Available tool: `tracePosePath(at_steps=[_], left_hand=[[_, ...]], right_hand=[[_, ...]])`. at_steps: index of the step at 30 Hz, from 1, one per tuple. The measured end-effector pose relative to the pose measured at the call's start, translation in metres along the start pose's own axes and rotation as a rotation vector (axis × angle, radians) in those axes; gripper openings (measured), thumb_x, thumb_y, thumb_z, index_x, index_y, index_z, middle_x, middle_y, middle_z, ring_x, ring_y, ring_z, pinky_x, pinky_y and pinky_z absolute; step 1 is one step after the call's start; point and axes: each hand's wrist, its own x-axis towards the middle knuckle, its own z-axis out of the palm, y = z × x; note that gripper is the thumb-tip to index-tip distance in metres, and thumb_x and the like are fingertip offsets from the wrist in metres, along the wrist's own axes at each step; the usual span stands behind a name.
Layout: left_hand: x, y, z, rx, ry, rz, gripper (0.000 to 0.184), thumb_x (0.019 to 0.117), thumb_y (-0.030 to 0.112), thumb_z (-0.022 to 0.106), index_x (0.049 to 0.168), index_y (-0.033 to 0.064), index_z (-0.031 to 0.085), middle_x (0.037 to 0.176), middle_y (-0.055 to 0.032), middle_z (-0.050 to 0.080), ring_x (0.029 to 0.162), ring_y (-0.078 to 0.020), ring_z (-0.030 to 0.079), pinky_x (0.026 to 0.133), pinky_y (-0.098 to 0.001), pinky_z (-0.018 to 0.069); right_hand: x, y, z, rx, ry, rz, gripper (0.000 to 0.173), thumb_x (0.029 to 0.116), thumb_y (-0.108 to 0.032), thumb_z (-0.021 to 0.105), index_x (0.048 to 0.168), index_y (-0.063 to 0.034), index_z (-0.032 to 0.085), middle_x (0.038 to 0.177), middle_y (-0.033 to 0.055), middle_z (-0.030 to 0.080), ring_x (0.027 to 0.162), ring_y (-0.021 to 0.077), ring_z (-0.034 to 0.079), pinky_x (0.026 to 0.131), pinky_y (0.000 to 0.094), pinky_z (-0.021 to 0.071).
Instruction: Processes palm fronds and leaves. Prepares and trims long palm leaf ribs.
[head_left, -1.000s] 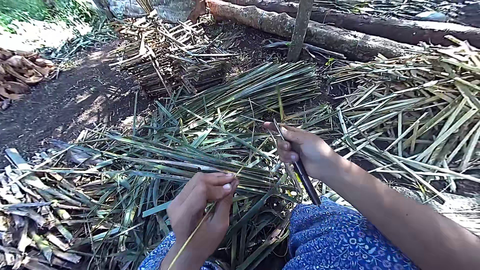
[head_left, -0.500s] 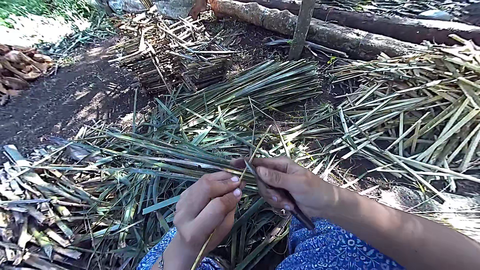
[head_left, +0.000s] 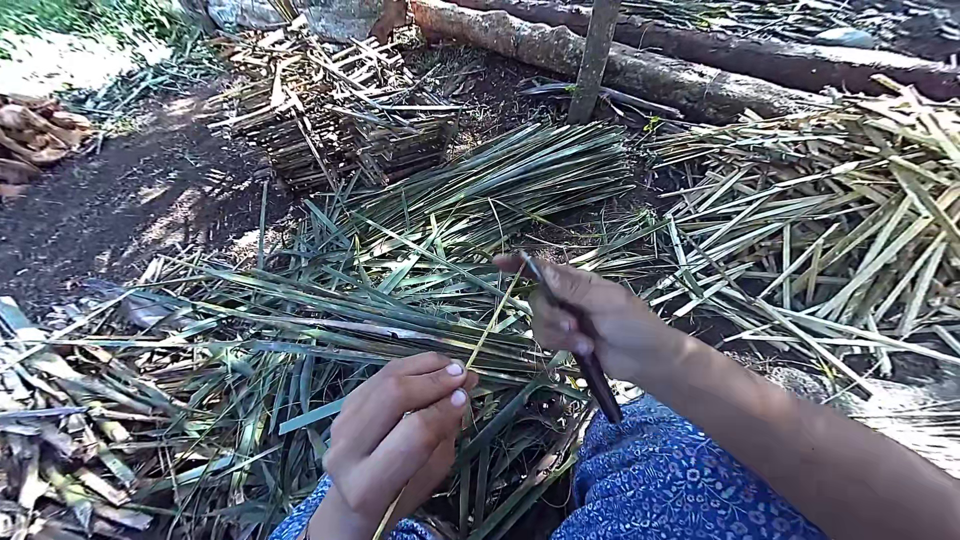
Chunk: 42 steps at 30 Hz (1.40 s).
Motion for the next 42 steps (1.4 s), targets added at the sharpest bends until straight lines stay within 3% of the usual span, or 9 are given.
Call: tracePosePath(at_steps=[4,8,13,27,30,33,35,38,42], left_hand=[[-0.003,0.002,0.002,-0.019,0.06,-0.109,0.011,0.098,0.009,0.067,0.094,0.0111,0.057,0.1,0.0017,0.066,0.098,-0.0061,0.068,0.085,-0.0197,0.0583],[-0.001,0.006,0.015,-0.194,0.209,-0.418,0.01,0.0944,0.014,0.074,0.096,0.0211,0.066,0.098,0.0117,0.07,0.093,-0.0025,0.07,0.08,-0.0185,0.0603],[0.007,0.018,0.032,-0.468,0.307,-0.639,0.012,0.0914,0.014,0.075,0.093,0.0232,0.068,0.094,0.011,0.071,0.088,-0.0021,0.07,0.081,-0.0203,0.0602],[0.007,0.013,0.013,-0.524,0.363,-0.68,0.012,0.0886,0.015,0.079,0.091,0.0231,0.07,0.088,0.0069,0.072,0.08,-0.0072,0.072,0.077,-0.0243,0.0631],[0.005,0.011,0.011,-0.511,0.369,-0.68,0.013,0.0885,0.014,0.079,0.091,0.0231,0.07,0.087,0.0066,0.072,0.079,-0.0074,0.072,0.077,-0.0247,0.0631],[0.003,0.011,0.012,-0.519,0.341,-0.715,0.015,0.0885,0.011,0.078,0.09,0.0225,0.068,0.088,0.0058,0.073,0.079,-0.0077,0.072,0.077,-0.0251,0.0629],[0.003,0.01,0.01,-0.502,0.324,-0.726,0.015,0.0895,0.01,0.076,0.091,0.0227,0.068,0.088,0.0059,0.073,0.078,-0.0079,0.072,0.076,-0.0251,0.0629],[0.006,0.007,0.009,-0.456,0.291,-0.801,0.019,0.0894,0.007,0.073,0.089,0.0243,0.065,0.086,0.0082,0.072,0.077,-0.0061,0.071,0.074,-0.024,0.0623],[0.018,0.005,0.026,-0.478,0.187,-0.931,0.026,0.0866,-0.004,0.068,0.087,0.0208,0.063,0.081,0.0085,0.073,0.072,-0.005,0.071,0.071,-0.0234,0.0621]], right_hand=[[0.005,-0.004,-0.022,0.095,0.2,-0.077,0.047,0.1125,-0.034,0.02,0.137,-0.0162,0.056,0.053,-0.0102,0.042,0.042,-0.0018,0.042,0.045,0.0134,0.042],[-0.006,0.005,0.001,0.056,-0.09,0.044,0.038,0.1075,-0.035,0.04,0.14,-0.0193,0.052,0.058,-0.0112,0.049,0.046,-0.0046,0.047,0.048,0.0109,0.0431],[-0.012,0.018,0.038,0.043,-0.217,0.111,0.031,0.107,-0.019,0.039,0.134,-0.0135,0.053,0.065,-0.0133,0.051,0.05,-0.0058,0.047,0.047,0.0096,0.0405],[0.004,-0.01,-0.041,0.068,0.341,-0.143,0.047,0.1126,-0.039,0.019,0.135,-0.0214,0.057,0.055,-0.0122,0.041,0.042,-0.0032,0.04,0.043,0.0127,0.039],[0.003,0.001,-0.067,-0.501,0.258,0.097,0.04,0.1108,-0.025,0.03,0.141,-0.0131,0.053,0.057,-0.0049,0.046,0.044,0.0008,0.043,0.043,0.0155,0.0396],[0.01,0.017,-0.058,-1.417,-0.185,0.67,0.072,0.0976,-0.035,0.07,0.158,-0.0126,0.038,0.112,0.0256,0.067,0.096,0.0409,0.065,0.086,0.0612,0.0507],[0.01,0.017,-0.047,-1.584,-0.122,0.756,0.089,0.0891,-0.032,0.08,0.161,-0.0172,0.031,0.123,0.0295,0.064,0.113,0.0516,0.06,0.095,0.0726,0.0431],[-0.008,-0.004,-0.042,-1.506,0.277,0.12,0.054,0.0918,-0.02,0.077,0.142,-0.0128,0.058,0.094,0.0169,0.071,0.081,0.0341,0.068,0.074,0.0565,0.0552],[-0.023,-0.023,-0.02,-1.523,0.37,-0.6,0.044,0.0883,-0.018,0.073,0.13,-0.0068,0.068,0.103,0.0113,0.066,0.072,0.017,0.061,0.059,0.0333,0.0525]])
